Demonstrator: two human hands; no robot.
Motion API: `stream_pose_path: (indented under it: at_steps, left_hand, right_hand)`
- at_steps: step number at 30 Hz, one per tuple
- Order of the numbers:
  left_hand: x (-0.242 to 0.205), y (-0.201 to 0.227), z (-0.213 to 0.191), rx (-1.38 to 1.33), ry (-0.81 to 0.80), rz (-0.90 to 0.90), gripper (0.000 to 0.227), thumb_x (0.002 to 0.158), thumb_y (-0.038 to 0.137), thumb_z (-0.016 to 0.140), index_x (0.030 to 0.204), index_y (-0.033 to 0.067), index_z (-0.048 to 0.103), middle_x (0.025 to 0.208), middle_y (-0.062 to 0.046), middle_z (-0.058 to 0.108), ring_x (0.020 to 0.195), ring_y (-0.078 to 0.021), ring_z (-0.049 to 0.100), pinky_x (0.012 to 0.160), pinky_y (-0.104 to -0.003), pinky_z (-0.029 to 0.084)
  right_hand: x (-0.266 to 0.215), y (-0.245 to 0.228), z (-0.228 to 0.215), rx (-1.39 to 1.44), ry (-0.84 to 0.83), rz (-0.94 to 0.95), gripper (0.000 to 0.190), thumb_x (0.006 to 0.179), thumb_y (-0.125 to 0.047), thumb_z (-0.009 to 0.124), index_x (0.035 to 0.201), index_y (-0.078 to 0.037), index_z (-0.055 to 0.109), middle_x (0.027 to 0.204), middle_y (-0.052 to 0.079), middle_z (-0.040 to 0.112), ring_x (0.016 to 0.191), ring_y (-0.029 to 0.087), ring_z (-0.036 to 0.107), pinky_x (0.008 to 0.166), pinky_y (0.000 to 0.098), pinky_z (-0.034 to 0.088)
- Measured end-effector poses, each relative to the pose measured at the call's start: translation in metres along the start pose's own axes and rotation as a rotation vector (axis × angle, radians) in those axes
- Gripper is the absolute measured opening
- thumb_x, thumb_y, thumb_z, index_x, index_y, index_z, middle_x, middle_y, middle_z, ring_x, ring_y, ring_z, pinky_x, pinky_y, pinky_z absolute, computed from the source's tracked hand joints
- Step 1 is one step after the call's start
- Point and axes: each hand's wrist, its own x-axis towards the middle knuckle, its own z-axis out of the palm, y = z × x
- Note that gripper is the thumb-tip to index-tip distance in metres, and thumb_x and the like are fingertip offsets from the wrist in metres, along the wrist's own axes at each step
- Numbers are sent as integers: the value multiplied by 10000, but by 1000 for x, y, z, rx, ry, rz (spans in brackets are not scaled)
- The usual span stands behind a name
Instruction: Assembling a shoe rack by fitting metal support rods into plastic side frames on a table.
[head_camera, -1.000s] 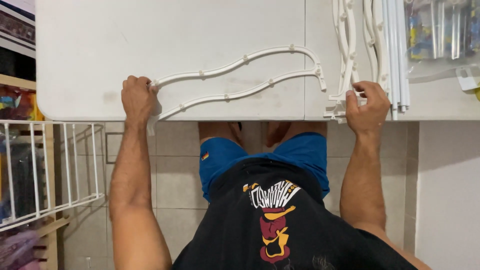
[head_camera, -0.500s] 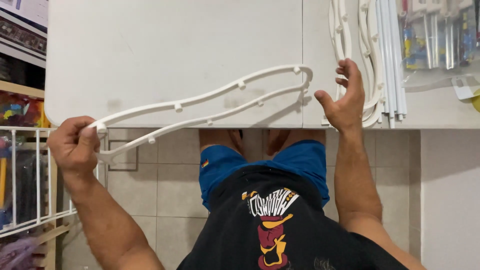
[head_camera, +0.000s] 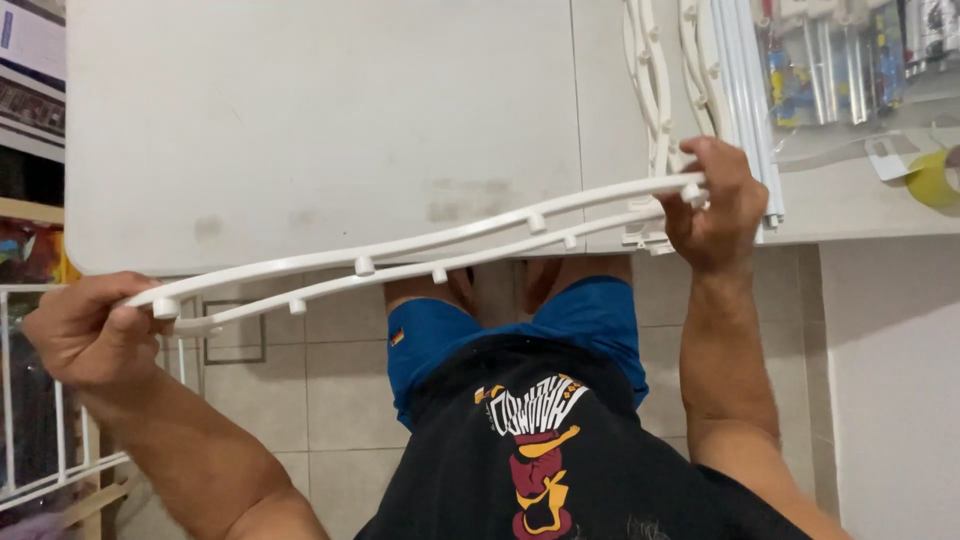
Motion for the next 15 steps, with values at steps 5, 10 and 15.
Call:
stream_pose_path:
  at_steps: [5, 10, 15]
  left_hand:
    - [51, 25, 49, 81, 23, 130, 374, 1084, 232, 667, 1080, -141, 697, 830, -213, 628, 647, -216, 536, 642, -317, 380]
    - [95, 64, 106, 291, 271, 625, 282, 1133, 104, 558, 1353, -49, 473, 1221, -261, 495, 1131, -413, 503, 933, -543, 513]
    - [70, 52, 193, 136, 98, 429, 198, 1071, 137, 593, 1164, -38, 591, 1061, -208, 632, 995, -347, 610, 886, -446, 540]
  right_hand:
    - [-21, 8, -47, -368, 69, -206, 223, 1144, -253, 612, 1126, -31, 614, 707, 89, 610, 530, 216, 490, 459, 354, 344]
    - [-79, 70, -94, -462, 46, 277, 599, 1216, -478, 477, 1150, 76, 696, 836, 161, 598, 688, 335, 528, 625, 459, 420]
    - [-101, 81, -67, -138, -57, 1127, 269, 1209, -272, 523, 1014, -95, 577, 890, 14, 545, 834, 174, 509, 684, 371, 420]
